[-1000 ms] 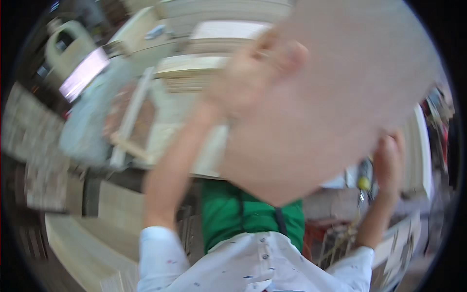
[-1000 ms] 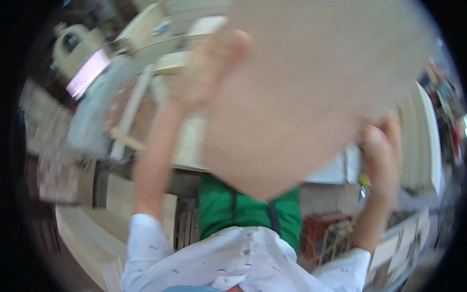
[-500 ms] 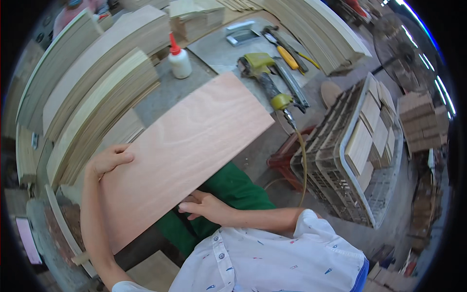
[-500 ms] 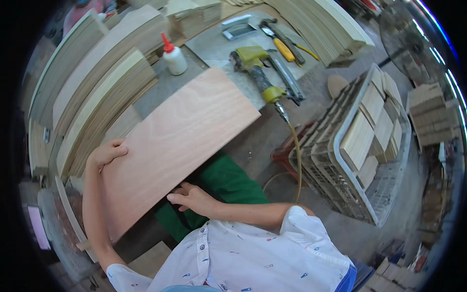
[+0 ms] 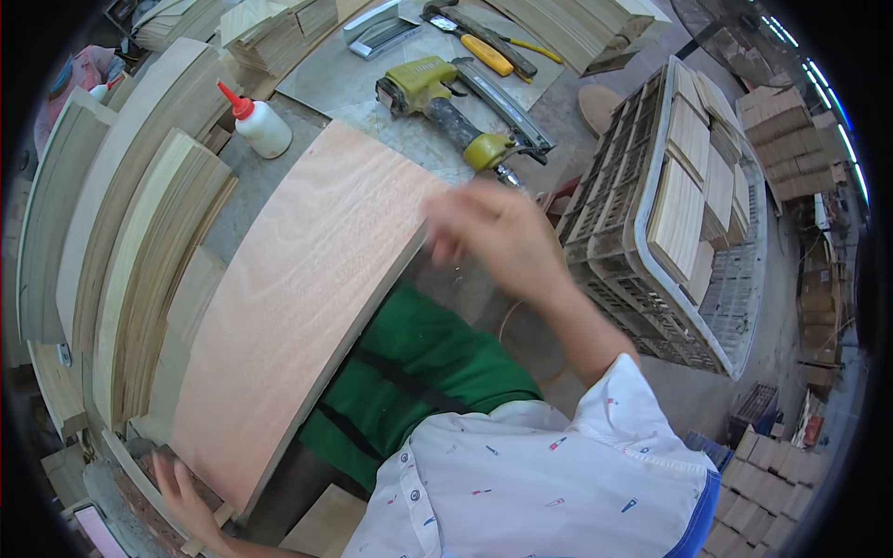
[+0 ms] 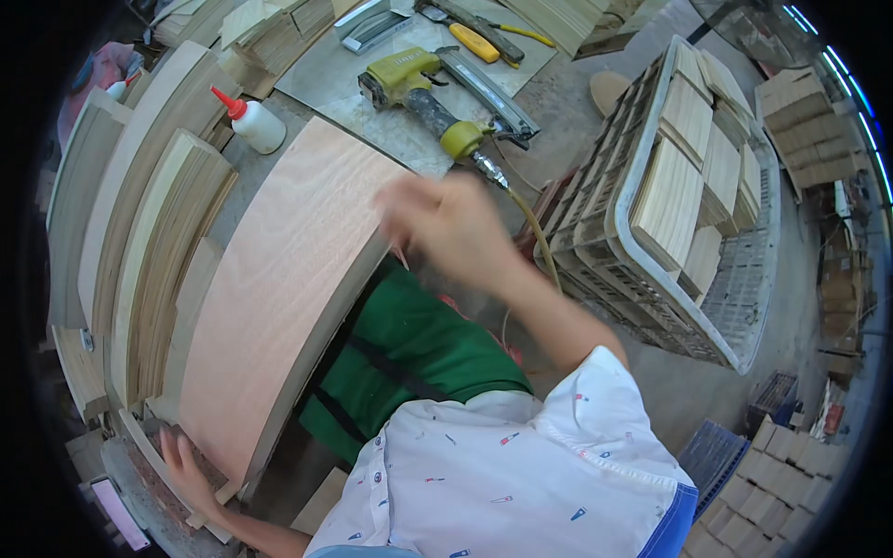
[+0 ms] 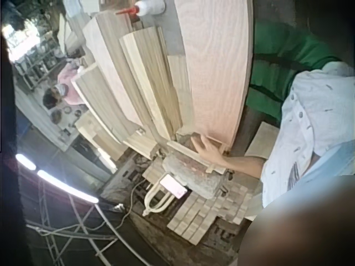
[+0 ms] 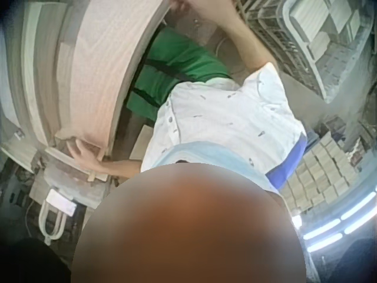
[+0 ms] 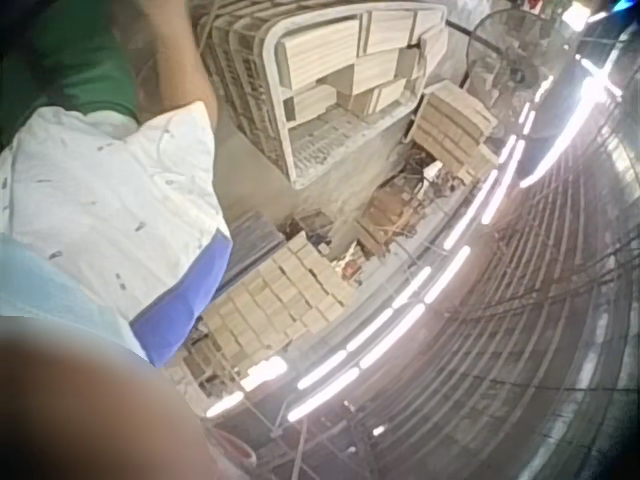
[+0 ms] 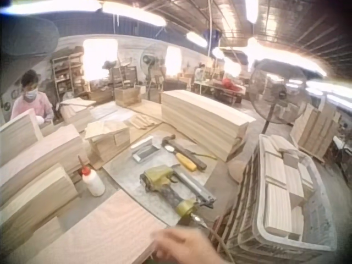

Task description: Applying glue and using a pneumatic nail gun to assemble wooden drawer components at a workbench.

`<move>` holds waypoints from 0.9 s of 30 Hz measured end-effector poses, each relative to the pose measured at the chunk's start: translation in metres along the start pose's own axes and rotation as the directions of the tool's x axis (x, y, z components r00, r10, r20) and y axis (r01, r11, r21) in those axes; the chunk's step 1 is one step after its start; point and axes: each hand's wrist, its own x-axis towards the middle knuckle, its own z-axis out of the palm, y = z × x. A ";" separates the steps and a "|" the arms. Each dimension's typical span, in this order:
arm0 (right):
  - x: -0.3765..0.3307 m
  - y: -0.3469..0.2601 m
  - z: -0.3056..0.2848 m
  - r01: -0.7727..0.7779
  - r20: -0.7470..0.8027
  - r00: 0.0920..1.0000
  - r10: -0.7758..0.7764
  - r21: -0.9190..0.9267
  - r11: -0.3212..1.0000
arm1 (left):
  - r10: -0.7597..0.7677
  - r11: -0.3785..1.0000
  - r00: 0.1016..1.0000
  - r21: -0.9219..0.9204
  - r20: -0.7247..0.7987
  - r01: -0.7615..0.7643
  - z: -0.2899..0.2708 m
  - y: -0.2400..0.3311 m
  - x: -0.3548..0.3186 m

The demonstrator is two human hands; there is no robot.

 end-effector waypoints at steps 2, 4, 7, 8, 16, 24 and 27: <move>0.032 0.004 -0.028 0.240 -0.210 0.924 -0.319 -0.330 0.913 | -0.066 0.997 0.996 0.031 -0.056 0.068 -0.012 -0.070 -0.022; 0.053 0.006 -0.038 0.240 -0.154 0.924 -0.349 -0.477 0.845 | -0.108 0.994 0.991 0.023 -0.077 0.110 -0.009 -0.108 -0.041; 0.070 0.010 -0.030 0.146 0.077 0.989 -0.124 -0.491 0.859 | -0.458 0.836 0.888 -0.324 0.032 0.443 -0.006 -0.106 -0.069; 0.071 0.009 -0.033 0.097 0.099 0.994 -0.052 -0.535 0.839 | -0.452 0.811 0.889 -0.382 0.070 0.442 0.003 -0.078 -0.070; 0.116 -0.015 -0.034 0.103 0.281 0.955 0.094 -0.612 0.784 | -0.324 0.816 0.938 -0.465 0.125 0.343 0.017 -0.055 -0.051; 0.128 -0.032 -0.015 0.093 0.280 0.924 0.259 -0.824 0.558 | -0.296 0.834 0.948 -0.452 0.117 0.316 0.020 -0.054 -0.048; 0.124 -0.036 -0.011 0.109 0.286 0.928 0.239 -0.821 0.561 | -0.291 0.851 0.952 -0.428 0.098 0.305 0.022 -0.052 -0.050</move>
